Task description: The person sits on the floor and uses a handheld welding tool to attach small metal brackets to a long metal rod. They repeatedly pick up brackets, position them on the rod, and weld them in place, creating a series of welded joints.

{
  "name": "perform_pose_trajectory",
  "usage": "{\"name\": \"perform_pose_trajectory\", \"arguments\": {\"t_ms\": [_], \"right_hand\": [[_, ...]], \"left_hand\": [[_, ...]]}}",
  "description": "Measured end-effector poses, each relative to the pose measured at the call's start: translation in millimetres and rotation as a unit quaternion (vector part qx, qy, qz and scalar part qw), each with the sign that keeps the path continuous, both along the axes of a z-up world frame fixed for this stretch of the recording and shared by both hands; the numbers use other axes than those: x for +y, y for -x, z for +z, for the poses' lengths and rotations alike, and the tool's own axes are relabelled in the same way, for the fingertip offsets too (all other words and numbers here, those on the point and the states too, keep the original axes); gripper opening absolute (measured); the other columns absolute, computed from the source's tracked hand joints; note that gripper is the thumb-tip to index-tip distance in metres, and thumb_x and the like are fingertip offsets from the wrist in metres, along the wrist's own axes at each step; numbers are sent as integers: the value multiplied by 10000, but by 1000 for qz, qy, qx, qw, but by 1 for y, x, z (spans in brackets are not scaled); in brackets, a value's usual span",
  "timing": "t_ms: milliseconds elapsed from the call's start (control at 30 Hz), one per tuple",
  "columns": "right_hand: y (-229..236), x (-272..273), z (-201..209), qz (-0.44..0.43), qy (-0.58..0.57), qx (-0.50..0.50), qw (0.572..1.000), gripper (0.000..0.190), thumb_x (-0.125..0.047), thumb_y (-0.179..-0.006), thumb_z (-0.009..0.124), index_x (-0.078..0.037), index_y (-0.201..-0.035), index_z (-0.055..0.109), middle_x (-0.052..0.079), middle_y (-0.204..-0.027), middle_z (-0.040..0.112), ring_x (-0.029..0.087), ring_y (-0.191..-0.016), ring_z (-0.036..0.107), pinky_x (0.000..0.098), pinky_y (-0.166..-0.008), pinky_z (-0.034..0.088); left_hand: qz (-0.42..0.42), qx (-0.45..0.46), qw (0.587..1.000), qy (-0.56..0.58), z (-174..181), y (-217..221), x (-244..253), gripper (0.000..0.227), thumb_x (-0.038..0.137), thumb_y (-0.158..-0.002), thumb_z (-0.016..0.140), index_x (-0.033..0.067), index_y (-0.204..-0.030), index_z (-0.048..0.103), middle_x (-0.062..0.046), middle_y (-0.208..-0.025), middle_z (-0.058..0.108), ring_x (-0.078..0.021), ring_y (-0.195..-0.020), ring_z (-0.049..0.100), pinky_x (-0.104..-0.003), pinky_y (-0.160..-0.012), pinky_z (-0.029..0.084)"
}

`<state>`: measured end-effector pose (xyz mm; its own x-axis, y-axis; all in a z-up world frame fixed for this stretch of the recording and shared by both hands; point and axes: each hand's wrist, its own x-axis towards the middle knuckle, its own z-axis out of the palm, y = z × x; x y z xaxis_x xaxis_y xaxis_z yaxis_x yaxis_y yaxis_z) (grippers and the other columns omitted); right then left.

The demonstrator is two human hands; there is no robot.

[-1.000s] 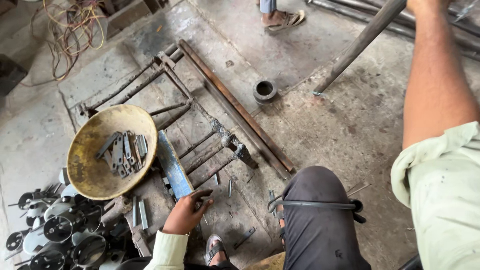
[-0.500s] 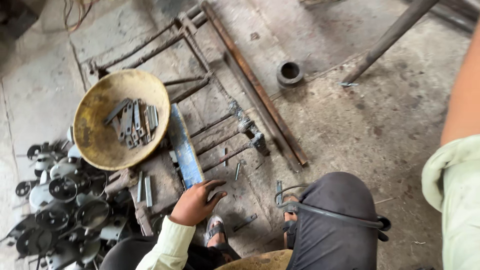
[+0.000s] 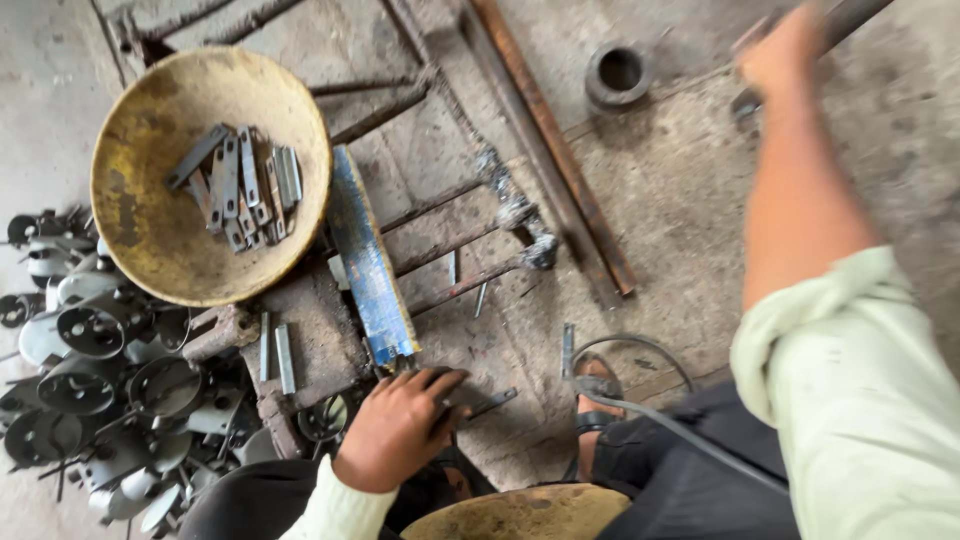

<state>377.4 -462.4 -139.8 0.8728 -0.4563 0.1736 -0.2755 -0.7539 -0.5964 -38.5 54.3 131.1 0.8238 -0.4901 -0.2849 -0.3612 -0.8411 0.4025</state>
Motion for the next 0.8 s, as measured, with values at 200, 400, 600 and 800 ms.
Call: {"name": "perform_pose_trajectory", "arguments": {"t_ms": [200,400,600,800], "right_hand": [[157,142,-147,100,3,397,912,412,-277,-938,736,-25,-1257,670,277,-1223,692,450,-1142,662,578,-901,544],[266,221,-182,60,77,343,934,904,-247,-741,817,-90,-1521,387,280,-1415,484,473,-1190,583,543,-948,521],[276,248,-168,87,160,342,922,765,-210,-905,738,-185,-1602,425,209,-1404,560,416,-1189,647,557,-957,560],[247,225,-121,70,55,481,872,720,-449,-671,931,-85,-1262,737,193,-1286,720,332,-1192,702,439,-982,581]], "left_hand": [[16,15,999,-32,6,5,9,508,356,-876,713,146,-1327,607,-149,-1217,657,-354,-1105,621,-514,-931,457],[3,66,998,2,-6,0,23,508,342,-939,683,109,-1378,577,-170,-1268,636,-379,-1144,596,-523,-940,449],[27,82,996,-14,-12,1,27,504,384,-936,680,123,-1357,587,-160,-1275,634,-372,-1182,588,-552,-961,417],[18,23,999,-22,3,10,29,439,349,-952,677,90,-1300,613,-142,-1201,647,-344,-1104,610,-507,-935,453]]}}
